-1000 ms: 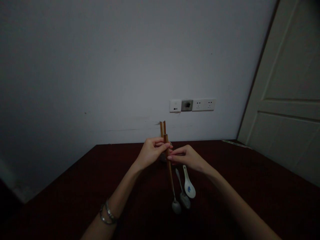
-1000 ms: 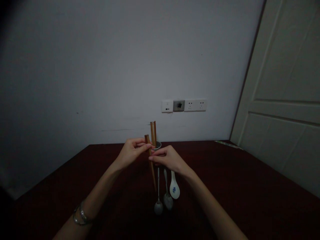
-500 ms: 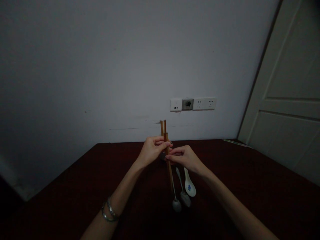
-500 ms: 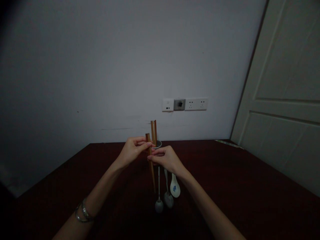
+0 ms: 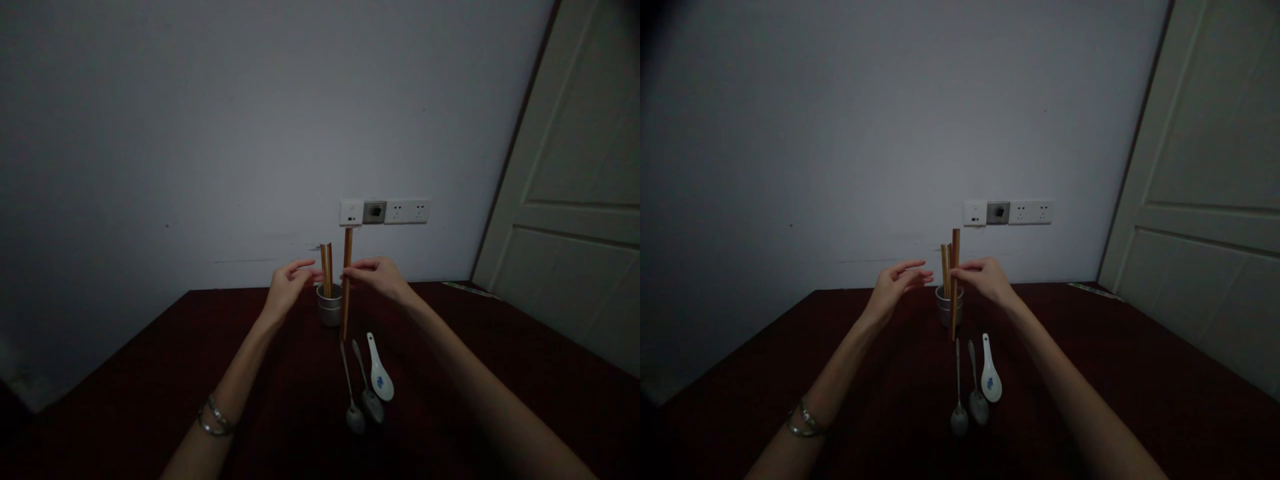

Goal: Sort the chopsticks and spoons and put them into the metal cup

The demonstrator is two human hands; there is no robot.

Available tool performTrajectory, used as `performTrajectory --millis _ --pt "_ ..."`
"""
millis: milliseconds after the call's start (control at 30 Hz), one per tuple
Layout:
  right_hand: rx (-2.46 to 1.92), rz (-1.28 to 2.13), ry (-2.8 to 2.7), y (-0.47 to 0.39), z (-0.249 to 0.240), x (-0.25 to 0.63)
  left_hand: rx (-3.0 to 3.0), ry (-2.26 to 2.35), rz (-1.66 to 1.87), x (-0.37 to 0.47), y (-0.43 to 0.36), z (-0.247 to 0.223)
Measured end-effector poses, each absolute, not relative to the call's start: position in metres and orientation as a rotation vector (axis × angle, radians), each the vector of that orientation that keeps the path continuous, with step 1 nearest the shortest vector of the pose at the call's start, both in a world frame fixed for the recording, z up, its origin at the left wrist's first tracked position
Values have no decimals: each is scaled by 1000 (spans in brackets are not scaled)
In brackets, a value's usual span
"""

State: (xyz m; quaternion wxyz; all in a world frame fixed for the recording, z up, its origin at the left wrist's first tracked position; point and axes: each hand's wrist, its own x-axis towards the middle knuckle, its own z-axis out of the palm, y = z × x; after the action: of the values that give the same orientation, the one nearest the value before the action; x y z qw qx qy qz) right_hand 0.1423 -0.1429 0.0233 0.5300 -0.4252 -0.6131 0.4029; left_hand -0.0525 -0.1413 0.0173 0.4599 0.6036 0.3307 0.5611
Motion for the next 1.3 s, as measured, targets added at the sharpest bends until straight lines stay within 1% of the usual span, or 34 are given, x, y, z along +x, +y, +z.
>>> performTrajectory --millis 133,233,300,400,533,700,867,1067,1300 --pt "-942 818 -1352 -101 61 153 1302 1007 1388 -73 -97 -14" --pt "-934 736 -1309 -67 71 155 1174 1146 1346 -90 -64 -53" --pt "-945 713 -1307 -47 65 154 1106 1218 1325 -100 -48 -80" --pt "-989 726 -1301 -25 45 150 1022 1295 1289 -113 -35 -114" --pt "-1030 819 -1264 -10 10 147 955 1350 1268 -123 -26 -139" --pt "-1042 886 -1244 2 -26 147 953 1357 1278 -125 -19 -149" --pt "-1072 906 -1251 14 -47 146 1008 1364 1282 -123 -19 -152" --pt "-1066 904 -1313 20 -61 145 1051 1376 1288 -123 -21 -153" --pt "-1075 910 -1326 26 -67 146 1049 1374 1287 -122 -21 -153"
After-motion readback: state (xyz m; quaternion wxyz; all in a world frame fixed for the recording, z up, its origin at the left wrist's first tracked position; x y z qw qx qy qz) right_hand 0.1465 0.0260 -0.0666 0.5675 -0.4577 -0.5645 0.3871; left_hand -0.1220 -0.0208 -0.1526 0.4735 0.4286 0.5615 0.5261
